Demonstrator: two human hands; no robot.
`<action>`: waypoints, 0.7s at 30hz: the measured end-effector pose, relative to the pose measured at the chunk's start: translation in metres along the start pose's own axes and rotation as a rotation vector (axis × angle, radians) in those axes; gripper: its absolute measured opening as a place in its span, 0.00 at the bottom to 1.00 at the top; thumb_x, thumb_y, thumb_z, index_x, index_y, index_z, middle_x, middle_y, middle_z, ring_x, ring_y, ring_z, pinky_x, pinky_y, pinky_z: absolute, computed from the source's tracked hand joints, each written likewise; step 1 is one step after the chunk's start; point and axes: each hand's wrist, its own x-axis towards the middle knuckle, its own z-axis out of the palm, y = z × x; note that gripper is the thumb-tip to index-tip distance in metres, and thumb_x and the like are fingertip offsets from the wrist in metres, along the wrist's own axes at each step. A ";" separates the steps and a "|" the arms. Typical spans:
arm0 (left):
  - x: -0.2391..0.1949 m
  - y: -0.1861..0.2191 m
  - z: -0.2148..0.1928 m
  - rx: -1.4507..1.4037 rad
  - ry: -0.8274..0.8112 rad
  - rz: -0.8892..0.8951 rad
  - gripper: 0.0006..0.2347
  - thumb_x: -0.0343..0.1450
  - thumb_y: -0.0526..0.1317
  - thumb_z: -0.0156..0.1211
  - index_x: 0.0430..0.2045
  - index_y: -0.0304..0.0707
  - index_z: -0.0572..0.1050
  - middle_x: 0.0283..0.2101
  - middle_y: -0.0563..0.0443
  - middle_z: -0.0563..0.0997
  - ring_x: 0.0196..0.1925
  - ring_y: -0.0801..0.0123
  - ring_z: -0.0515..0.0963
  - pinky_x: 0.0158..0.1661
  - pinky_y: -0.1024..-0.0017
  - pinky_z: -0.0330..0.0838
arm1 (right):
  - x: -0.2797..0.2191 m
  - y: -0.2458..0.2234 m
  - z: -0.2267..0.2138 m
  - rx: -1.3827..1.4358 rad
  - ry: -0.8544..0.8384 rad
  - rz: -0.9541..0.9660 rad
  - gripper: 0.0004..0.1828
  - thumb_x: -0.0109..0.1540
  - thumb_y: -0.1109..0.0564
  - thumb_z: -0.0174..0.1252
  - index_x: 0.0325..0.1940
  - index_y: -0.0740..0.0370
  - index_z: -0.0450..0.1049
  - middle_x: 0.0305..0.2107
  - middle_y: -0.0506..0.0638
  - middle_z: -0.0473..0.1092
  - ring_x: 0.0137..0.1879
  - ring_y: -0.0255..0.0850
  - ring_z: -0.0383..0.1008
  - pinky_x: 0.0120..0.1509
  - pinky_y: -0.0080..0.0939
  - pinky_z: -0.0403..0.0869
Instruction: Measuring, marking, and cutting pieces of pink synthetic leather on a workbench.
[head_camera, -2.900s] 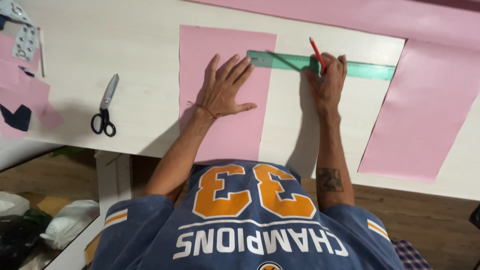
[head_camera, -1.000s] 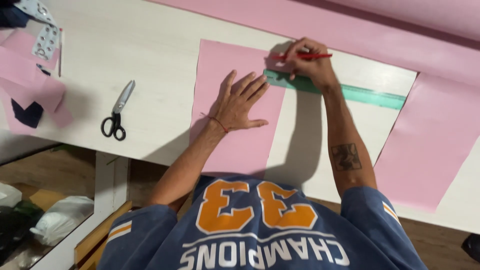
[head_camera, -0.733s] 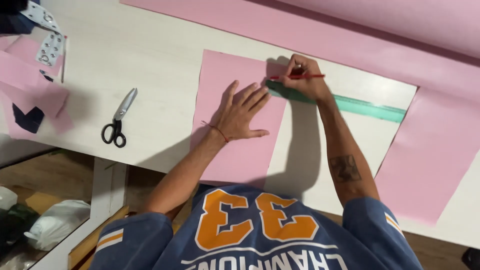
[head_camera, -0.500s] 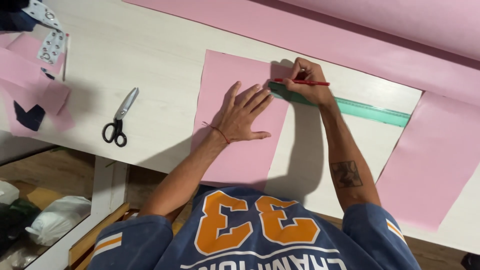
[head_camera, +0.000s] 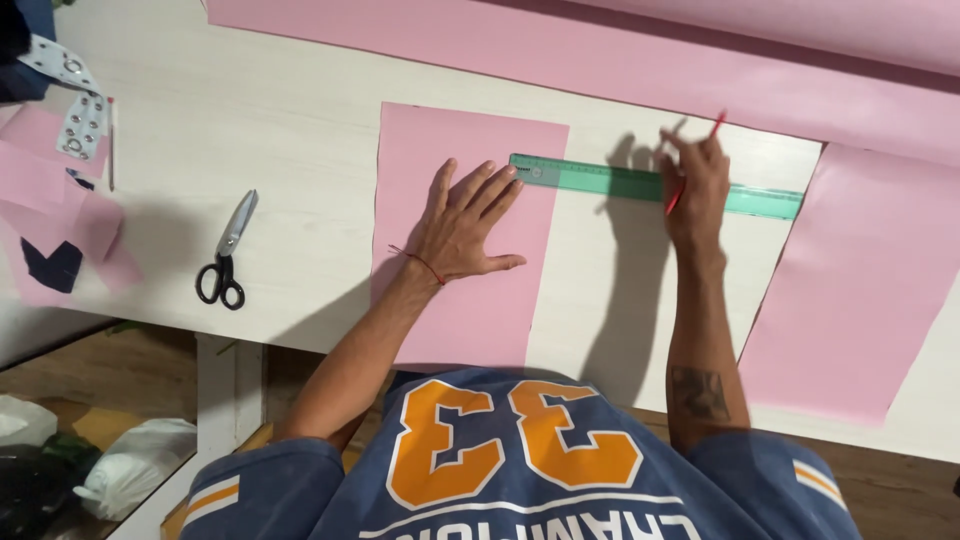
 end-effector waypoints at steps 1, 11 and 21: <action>0.003 -0.002 0.000 0.004 0.006 0.001 0.46 0.66 0.80 0.44 0.74 0.52 0.62 0.78 0.54 0.61 0.80 0.61 0.56 0.76 0.39 0.38 | -0.003 -0.011 -0.008 -0.001 0.005 -0.005 0.14 0.72 0.63 0.64 0.62 0.62 0.81 0.38 0.57 0.65 0.39 0.55 0.71 0.50 0.51 0.68; -0.001 0.000 0.005 -0.015 0.009 0.008 0.46 0.66 0.80 0.46 0.75 0.51 0.62 0.78 0.53 0.61 0.80 0.61 0.56 0.76 0.39 0.37 | -0.030 -0.028 -0.020 -0.278 -0.037 -0.078 0.18 0.72 0.44 0.66 0.63 0.52 0.79 0.35 0.48 0.58 0.40 0.45 0.64 0.52 0.46 0.59; 0.001 -0.001 0.000 -0.053 -0.032 0.005 0.46 0.67 0.79 0.46 0.75 0.49 0.61 0.79 0.52 0.59 0.80 0.59 0.55 0.76 0.38 0.37 | -0.031 -0.018 -0.014 -0.266 -0.035 -0.092 0.17 0.71 0.45 0.66 0.61 0.51 0.79 0.34 0.48 0.59 0.40 0.47 0.64 0.54 0.46 0.58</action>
